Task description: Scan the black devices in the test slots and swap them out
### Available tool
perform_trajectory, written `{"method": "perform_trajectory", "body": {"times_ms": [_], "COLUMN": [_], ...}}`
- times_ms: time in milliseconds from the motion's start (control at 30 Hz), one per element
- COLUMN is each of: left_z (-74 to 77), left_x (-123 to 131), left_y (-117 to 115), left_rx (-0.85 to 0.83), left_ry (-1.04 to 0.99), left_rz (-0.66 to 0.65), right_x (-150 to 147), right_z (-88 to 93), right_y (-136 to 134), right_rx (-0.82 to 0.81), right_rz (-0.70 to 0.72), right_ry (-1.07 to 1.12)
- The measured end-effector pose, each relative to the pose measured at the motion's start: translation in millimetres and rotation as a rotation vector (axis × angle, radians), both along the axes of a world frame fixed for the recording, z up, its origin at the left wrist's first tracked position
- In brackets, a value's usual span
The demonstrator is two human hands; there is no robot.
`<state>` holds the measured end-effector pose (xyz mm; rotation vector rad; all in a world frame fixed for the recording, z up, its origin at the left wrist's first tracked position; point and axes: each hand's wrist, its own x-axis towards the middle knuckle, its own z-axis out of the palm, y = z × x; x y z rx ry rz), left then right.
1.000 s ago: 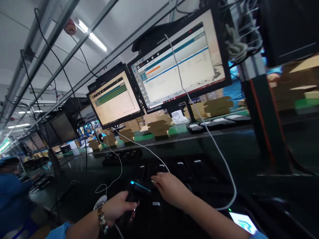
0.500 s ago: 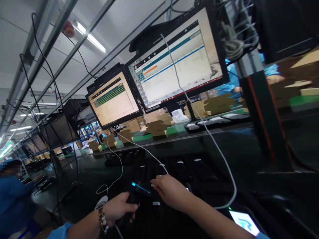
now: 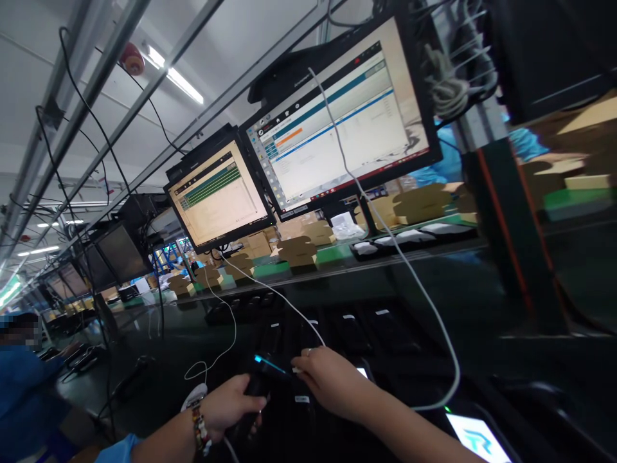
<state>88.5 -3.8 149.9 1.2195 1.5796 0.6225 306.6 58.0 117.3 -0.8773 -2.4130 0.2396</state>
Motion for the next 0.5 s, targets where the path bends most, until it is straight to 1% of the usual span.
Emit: {"method": "perform_trajectory", "body": {"times_ms": [167,333,500], "left_z": [-2.7,-4.4,-2.8], "left_x": [-2.9,-1.8,1.2], "left_y": [3.9,5.6,5.7], "left_rx": [0.015,0.033,0.033], "left_ry": [0.001,0.003,0.023], "left_rz": [-0.006,-0.02,-0.01], "right_x": [-0.1,0.0,-1.1], "right_z": [-4.3,-5.4,-5.5], "right_y": [1.2,2.7,2.6], "right_rx": [0.004,0.05,0.03], "right_rz": [-0.007,-0.001,-0.024], "right_ry": [-0.006,-0.014,-0.061]}}
